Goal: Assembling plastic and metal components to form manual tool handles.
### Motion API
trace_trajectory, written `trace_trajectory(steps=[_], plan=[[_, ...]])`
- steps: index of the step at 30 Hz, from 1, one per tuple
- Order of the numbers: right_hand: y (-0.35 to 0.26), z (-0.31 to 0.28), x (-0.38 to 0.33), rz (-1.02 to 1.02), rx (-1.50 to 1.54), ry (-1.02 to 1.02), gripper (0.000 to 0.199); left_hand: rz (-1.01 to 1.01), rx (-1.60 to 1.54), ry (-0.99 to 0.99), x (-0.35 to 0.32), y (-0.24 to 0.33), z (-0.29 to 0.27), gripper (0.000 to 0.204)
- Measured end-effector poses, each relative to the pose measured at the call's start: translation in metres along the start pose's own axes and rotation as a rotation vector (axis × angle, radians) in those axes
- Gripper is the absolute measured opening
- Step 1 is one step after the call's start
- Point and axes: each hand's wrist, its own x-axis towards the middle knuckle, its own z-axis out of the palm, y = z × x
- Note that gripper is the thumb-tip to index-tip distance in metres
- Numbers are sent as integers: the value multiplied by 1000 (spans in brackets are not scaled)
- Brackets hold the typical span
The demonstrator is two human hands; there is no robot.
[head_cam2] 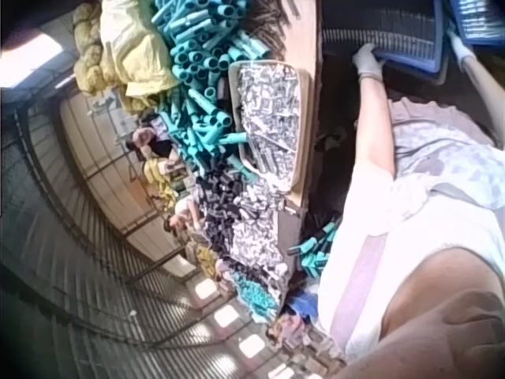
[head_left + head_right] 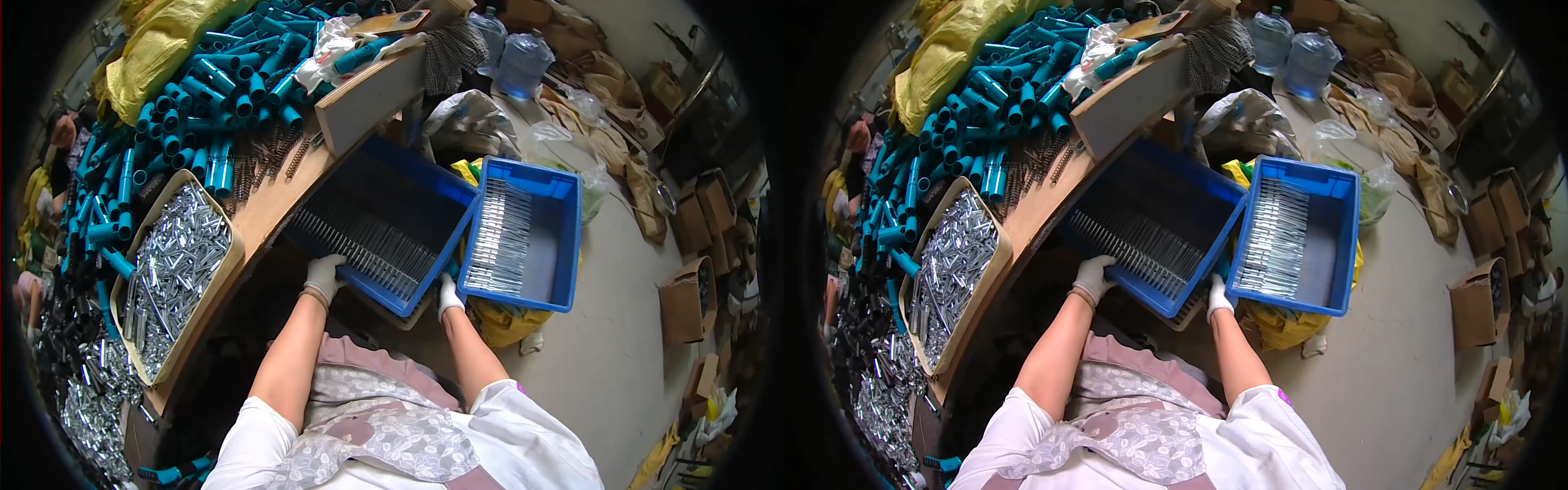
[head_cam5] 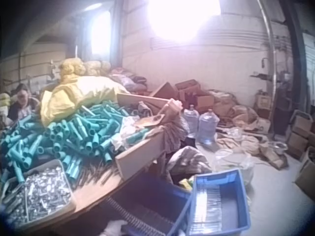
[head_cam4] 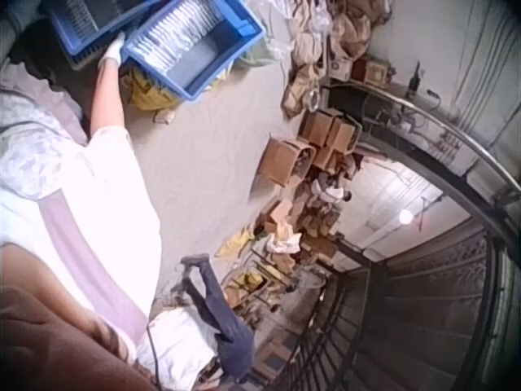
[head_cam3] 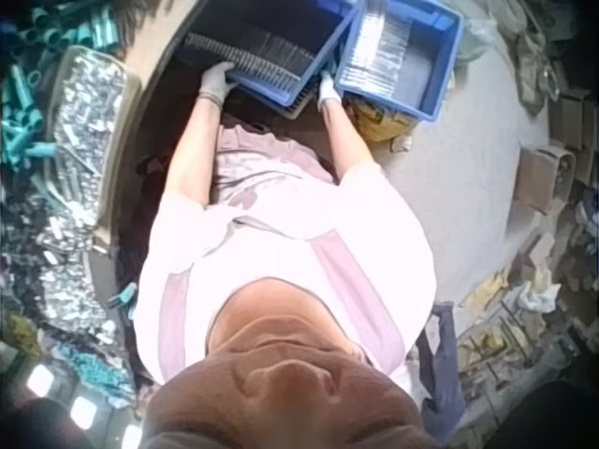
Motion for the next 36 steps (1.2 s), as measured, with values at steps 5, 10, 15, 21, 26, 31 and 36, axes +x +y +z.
trace_trajectory(steps=[5,10,15,21,26,31,36], plan=[[6,27,10,-247,-70,296,44,22,3,2,4,-1,-5,44],[-13,-13,-16,-43,-43,126,35,-12,115,45,-13,5,29,36],[-44,-25,-94,89,74,-181,36,5,102,48,-12,9,19,35],[-48,-30,-148,-243,243,-396,45,-51,278,0,-27,15,20,39],[-66,-19,-169,-243,218,-382,36,-10,321,51,-37,19,24,38],[-65,-14,-167,-286,92,-322,38,22,352,73,-42,18,27,37],[-68,-23,-170,-285,85,-350,39,41,366,57,-38,12,28,36]])
